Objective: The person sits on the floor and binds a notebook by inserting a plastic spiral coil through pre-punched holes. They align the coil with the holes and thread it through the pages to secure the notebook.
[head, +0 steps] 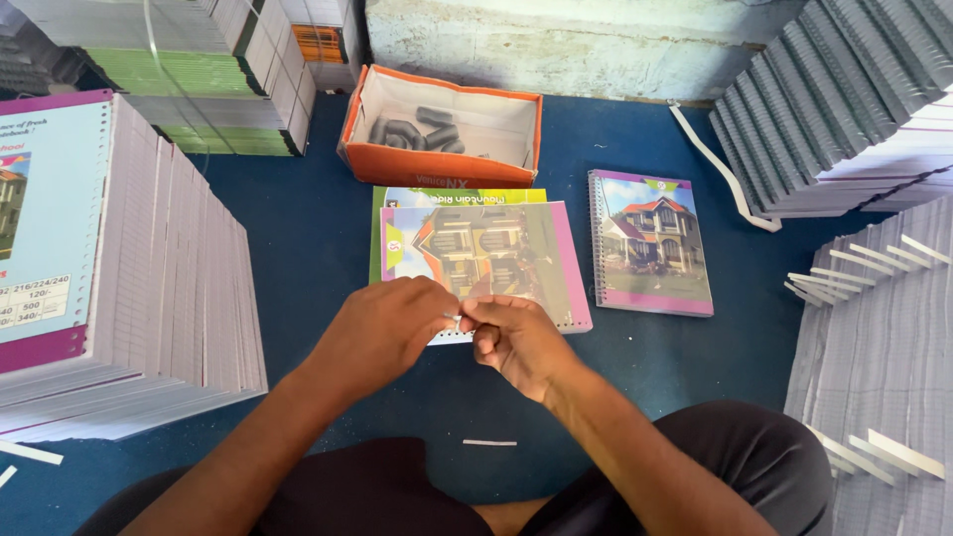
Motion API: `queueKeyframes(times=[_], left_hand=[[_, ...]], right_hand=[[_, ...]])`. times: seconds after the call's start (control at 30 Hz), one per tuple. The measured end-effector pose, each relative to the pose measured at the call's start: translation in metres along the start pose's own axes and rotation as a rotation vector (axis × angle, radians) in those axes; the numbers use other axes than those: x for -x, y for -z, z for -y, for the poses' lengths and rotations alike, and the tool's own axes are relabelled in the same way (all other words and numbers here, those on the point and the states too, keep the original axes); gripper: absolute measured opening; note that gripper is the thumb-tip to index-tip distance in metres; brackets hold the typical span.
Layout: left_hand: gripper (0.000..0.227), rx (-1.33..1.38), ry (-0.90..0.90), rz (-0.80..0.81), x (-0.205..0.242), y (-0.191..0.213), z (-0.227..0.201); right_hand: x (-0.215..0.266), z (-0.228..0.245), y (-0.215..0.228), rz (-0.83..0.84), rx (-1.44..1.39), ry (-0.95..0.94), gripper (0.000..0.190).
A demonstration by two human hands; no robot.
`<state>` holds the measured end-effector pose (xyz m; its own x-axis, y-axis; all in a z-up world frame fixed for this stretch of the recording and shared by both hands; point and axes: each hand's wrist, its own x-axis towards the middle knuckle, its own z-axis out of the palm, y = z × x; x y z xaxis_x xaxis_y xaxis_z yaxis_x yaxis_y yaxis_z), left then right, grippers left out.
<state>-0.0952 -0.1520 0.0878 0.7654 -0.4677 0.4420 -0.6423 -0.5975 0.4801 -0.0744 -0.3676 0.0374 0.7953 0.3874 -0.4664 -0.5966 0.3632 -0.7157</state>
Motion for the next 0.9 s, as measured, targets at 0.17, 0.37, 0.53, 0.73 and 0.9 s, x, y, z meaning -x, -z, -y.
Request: queueKeyframes(times=[0.17, 0.37, 0.53, 0.73, 0.9], left_hand=[[0.036, 0.254, 0.275, 0.12, -0.001, 0.007, -0.003], [0.035, 0.278, 0.331, 0.09, 0.0, 0.013, -0.003], [0.036, 0.381, 0.507, 0.128, 0.0, 0.019, 0.006], [0.033, 0.428, 0.592, 0.289, 0.011, 0.029, 0.025], [0.033, 0.447, 0.505, 0.257, 0.026, 0.03, 0.051]], right_hand=[[0.006, -0.001, -0.012, -0.021, 0.121, 0.092, 0.014], [0.011, 0.0, -0.019, -0.035, 0.118, 0.111, 0.015], [0.013, -0.001, -0.017, 0.021, 0.149, 0.124, 0.017], [0.011, -0.008, -0.017, 0.02, 0.236, 0.076, 0.018], [0.015, -0.022, -0.02, 0.02, 0.277, 0.041, 0.017]])
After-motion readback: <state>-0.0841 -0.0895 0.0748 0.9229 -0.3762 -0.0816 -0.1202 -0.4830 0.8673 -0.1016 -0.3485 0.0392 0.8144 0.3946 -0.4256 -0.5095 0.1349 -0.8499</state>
